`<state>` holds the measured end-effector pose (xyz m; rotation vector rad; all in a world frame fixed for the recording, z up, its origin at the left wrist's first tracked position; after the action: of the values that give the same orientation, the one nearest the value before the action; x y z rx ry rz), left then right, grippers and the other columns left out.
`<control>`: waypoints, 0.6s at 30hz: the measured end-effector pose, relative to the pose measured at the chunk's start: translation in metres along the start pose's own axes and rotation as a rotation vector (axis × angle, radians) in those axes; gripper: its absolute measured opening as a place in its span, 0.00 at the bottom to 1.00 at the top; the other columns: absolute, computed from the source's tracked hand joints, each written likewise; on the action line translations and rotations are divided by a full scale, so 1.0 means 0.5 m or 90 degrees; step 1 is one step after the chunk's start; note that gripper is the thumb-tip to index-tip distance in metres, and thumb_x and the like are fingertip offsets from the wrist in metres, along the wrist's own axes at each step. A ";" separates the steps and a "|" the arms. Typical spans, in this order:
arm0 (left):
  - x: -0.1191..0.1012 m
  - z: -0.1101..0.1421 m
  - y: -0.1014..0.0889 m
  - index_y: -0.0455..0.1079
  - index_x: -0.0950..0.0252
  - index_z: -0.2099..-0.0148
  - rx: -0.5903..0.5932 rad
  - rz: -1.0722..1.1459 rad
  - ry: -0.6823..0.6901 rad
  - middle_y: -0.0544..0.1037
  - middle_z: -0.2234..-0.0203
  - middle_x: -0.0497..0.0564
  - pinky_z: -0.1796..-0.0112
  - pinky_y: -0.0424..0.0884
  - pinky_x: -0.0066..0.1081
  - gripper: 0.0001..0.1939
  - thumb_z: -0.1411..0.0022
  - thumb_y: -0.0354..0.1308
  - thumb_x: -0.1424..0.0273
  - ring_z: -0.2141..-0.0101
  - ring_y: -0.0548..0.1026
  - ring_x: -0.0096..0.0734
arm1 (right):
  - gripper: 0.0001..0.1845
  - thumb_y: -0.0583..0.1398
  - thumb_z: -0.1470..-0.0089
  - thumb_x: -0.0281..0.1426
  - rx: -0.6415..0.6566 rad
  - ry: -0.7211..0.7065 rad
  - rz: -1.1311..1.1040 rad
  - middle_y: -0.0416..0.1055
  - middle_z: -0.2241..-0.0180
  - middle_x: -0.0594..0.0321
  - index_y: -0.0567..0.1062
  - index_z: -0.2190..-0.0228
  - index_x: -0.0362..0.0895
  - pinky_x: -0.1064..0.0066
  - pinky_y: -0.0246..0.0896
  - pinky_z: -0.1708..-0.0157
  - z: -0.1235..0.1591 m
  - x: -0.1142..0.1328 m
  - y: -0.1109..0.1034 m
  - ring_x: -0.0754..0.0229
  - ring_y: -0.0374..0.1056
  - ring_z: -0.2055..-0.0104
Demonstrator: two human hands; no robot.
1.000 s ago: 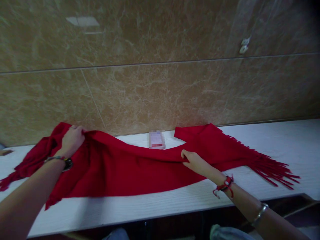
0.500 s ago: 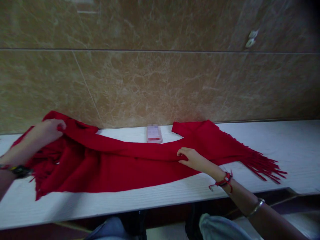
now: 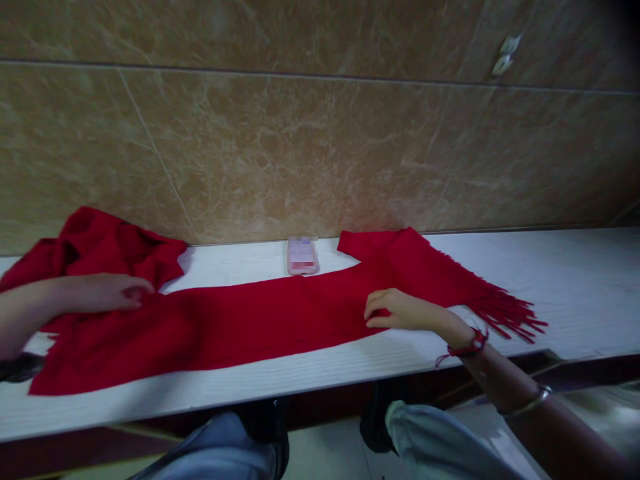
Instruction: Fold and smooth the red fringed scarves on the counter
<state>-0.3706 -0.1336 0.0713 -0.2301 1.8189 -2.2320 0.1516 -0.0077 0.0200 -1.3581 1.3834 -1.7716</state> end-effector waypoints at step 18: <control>-0.224 -0.125 0.038 0.69 0.64 0.67 0.023 -0.008 0.232 0.75 0.68 0.50 0.63 0.65 0.28 0.17 0.56 0.54 0.58 0.65 0.71 0.35 | 0.08 0.54 0.47 0.25 -0.138 0.181 0.273 0.70 0.65 0.52 0.72 0.67 0.37 0.71 0.56 0.59 -0.187 -0.141 -0.014 0.59 0.66 0.61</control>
<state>-0.2793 -0.0458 0.0441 0.1857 1.9475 -2.4393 0.0937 0.0926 0.0004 -0.8372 1.9008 -1.5973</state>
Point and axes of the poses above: each hand's wrist, its own z-axis away from the middle knuckle, its own y-axis out of the palm, x = y × z, the point moved 1 cm from there along -z, towards the middle knuckle
